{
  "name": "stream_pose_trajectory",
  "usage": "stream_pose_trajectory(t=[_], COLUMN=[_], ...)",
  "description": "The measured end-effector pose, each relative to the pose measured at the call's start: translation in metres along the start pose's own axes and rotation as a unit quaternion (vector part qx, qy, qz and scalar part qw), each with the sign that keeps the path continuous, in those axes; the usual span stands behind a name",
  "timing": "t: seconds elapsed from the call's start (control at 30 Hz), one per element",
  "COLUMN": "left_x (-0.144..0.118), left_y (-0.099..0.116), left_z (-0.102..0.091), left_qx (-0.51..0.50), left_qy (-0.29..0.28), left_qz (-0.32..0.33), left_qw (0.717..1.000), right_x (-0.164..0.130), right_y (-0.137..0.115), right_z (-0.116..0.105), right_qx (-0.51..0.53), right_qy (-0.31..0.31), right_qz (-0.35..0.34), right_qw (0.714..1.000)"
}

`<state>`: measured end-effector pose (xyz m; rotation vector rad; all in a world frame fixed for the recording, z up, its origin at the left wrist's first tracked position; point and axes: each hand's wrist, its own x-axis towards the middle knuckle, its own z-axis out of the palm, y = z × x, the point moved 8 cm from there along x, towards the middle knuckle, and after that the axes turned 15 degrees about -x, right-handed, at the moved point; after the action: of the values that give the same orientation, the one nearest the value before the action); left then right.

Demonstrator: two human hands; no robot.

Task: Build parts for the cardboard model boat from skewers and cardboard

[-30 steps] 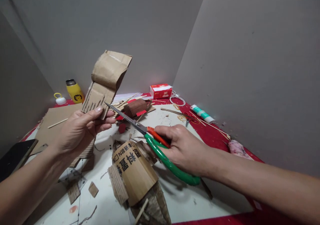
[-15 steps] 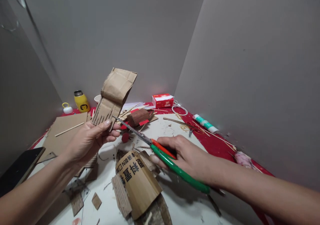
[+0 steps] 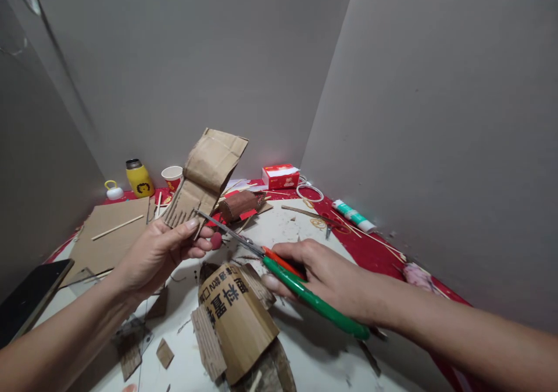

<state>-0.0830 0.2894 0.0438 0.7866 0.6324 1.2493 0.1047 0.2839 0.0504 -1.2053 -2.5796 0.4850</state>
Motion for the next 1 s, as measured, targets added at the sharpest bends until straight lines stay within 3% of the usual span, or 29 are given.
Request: stream_pose_trajectory(t=[0.1,0.4,0.53,0.67,1.0], left_x=[0.000,-0.003,-0.003,-0.005,-0.003], left_y=[-0.001,0.002,0.009,0.001,0.000], left_z=[0.000,0.004,0.006,0.009,0.007], left_qx=[0.009,0.010,0.036,0.050,0.041], left_qy=[-0.009,-0.018,-0.028,-0.049,-0.071], left_qz=[-0.004,0.002,0.037,0.020,-0.007], left_qw=[1.000,1.000,0.998,0.997,0.997], right_x=[0.000,-0.005,-0.005,-0.005,0.003], right_y=[0.000,-0.003,-0.003,-0.011,-0.005], right_z=[0.012,0.011,0.008,0.000,0.015], right_qx=[0.058,0.099,0.045,-0.001,0.065], right_qy=[-0.064,-0.040,-0.053,-0.026,-0.090], right_qz=[0.001,-0.017,-0.005,-0.030,-0.027], right_qw=[0.996,0.994,0.998,0.999,0.994])
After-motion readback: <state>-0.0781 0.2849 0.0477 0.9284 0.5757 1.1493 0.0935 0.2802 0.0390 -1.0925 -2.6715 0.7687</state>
